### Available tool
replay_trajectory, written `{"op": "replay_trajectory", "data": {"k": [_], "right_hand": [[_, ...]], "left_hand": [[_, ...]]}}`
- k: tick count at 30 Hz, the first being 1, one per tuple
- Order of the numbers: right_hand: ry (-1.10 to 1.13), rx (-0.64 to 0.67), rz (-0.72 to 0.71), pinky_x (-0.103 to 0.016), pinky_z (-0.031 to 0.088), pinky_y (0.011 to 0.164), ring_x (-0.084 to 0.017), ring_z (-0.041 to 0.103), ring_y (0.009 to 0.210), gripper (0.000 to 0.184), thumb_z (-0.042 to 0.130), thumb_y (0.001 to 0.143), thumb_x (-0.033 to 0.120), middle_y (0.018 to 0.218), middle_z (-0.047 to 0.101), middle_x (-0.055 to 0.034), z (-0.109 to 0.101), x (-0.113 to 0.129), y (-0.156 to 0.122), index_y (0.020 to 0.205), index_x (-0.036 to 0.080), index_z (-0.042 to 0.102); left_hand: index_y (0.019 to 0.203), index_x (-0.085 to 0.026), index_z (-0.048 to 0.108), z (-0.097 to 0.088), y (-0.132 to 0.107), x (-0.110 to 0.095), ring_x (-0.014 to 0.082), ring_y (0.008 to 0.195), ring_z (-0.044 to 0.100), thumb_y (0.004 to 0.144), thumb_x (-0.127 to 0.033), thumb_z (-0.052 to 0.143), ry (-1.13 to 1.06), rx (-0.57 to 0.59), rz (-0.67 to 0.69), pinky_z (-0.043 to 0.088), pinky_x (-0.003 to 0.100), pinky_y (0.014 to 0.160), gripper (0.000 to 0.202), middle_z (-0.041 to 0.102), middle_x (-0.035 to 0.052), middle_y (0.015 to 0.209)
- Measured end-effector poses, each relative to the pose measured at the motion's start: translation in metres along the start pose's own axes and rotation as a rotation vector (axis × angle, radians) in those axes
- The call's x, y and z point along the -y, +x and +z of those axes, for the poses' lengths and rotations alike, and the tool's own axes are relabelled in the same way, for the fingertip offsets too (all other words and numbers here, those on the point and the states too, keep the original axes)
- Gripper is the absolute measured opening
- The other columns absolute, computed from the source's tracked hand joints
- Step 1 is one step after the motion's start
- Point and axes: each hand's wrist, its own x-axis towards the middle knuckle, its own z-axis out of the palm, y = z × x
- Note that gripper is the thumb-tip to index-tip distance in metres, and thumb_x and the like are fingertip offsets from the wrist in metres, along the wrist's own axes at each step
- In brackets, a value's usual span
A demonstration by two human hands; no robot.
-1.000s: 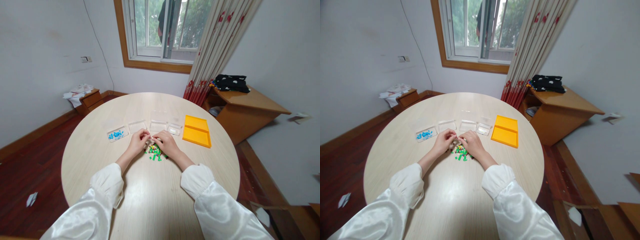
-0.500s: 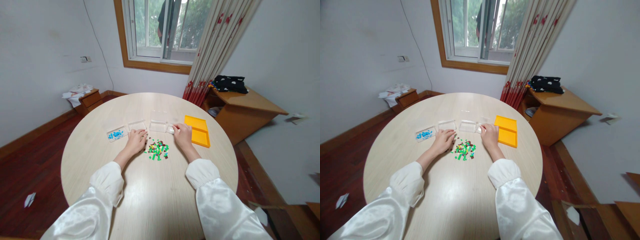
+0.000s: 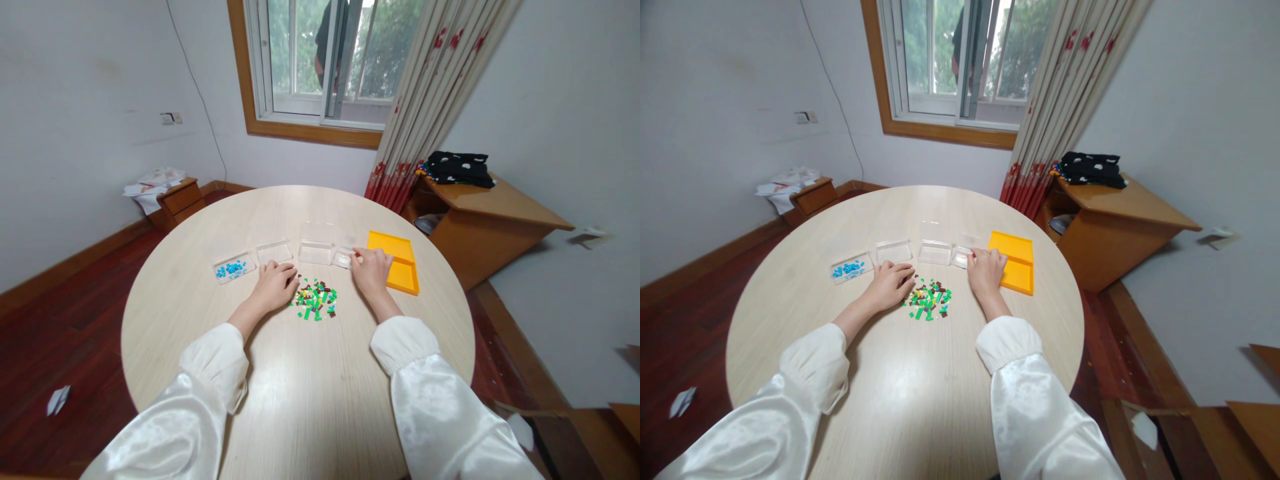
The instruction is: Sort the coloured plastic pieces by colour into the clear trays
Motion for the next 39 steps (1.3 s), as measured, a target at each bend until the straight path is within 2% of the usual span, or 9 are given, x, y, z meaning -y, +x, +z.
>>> {"op": "replay_trajectory", "data": {"k": [8,15,18,22,27,30,34,39], "right_hand": [[0.068,-0.053,-0.054,-0.043,0.027,0.081,-0.025,0.047,0.083,0.03,0.045,0.086,0.028,0.085,0.068,-0.0133,0.007,-0.006,-0.002,0.101,0.015,0.067],[0.08,-0.053,-0.049,-0.041,0.027,0.081,-0.025,0.048,0.084,0.028,0.046,0.085,0.026,0.088,0.069,-0.0115,0.005,-0.003,-0.001,0.102,0.016,0.067],[0.088,-0.049,-0.056,-0.04,0.027,0.08,-0.024,0.05,0.085,0.026,0.047,0.085,0.024,0.09,0.07,-0.0104,0.005,-0.002,-0.001,0.101,0.017,0.067],[0.168,-0.061,-0.117,-0.038,0.028,0.08,-0.024,0.052,0.086,0.024,0.048,0.085,0.023,0.09,0.071,-0.009,0.005,0.002,-0.001,0.096,0.018,0.068],[0.284,-0.015,-0.236,-0.037,0.034,0.08,-0.022,0.055,0.085,0.02,0.05,0.086,0.022,0.087,0.071,-0.0065,0.0,0.017,-0.005,0.09,0.019,0.069],[0.379,0.071,-0.358,-0.036,0.038,0.08,-0.021,0.056,0.086,0.017,0.052,0.086,0.023,0.087,0.07,-0.006,-0.006,0.032,-0.01,0.091,0.02,0.069],[0.486,0.178,-0.506,-0.036,0.041,0.08,-0.02,0.057,0.086,0.017,0.056,0.085,0.025,0.088,0.07,-0.0052,-0.013,0.051,-0.018,0.097,0.022,0.068],[0.515,0.22,-0.567,-0.035,0.042,0.077,-0.02,0.056,0.084,0.015,0.058,0.085,0.028,0.086,0.07,-0.0056,-0.016,0.061,-0.024,0.092,0.021,0.068]], "left_hand": [[0.083,-0.019,0.066,0.002,0.0,0.0,0.0275,0.092,0.045,0.084,-0.032,0.047,-0.062,-0.049,0.03,0.031,0.043,0.079,0.023,0.064,0.0108,0.103],[0.091,-0.018,0.066,0.005,0.002,0.003,0.0275,0.094,0.047,0.085,-0.029,0.047,-0.045,-0.072,0.038,0.033,0.043,0.079,0.023,0.064,0.0104,0.1],[0.095,-0.016,0.065,0.006,0.004,0.007,0.0268,0.095,0.048,0.084,-0.023,0.049,-0.103,-0.136,-0.011,0.034,0.042,0.082,0.021,0.065,0.0107,0.098],[0.083,-0.016,0.065,0.002,0.006,0.007,0.0231,0.09,0.051,0.079,-0.015,0.052,-0.239,-0.239,-0.064,0.038,0.039,0.083,0.014,0.066,0.0086,0.088],[0.076,-0.017,0.066,-0.005,0.007,0.0,0.017,0.072,0.053,0.075,-0.019,0.055,-0.504,-0.338,-0.2,0.042,0.031,0.07,0.012,0.066,0.0041,0.077],[0.073,-0.017,0.067,-0.006,0.01,-0.004,0.0136,0.059,0.05,0.071,-0.028,0.059,-0.702,-0.313,-0.276,0.039,0.027,0.059,0.014,0.063,0.0013,0.065],[0.066,-0.015,0.065,-0.006,0.013,-0.009,0.0115,0.052,0.049,0.065,-0.041,0.064,-0.943,-0.242,-0.293,0.036,0.024,0.051,0.026,0.06,0.0009,0.058],[0.061,-0.014,0.064,-0.008,0.012,-0.015,0.0117,0.052,0.051,0.06,-0.048,0.068,-1.082,-0.137,-0.274,0.038,0.023,0.05,0.034,0.062,0.0033,0.058]]}}
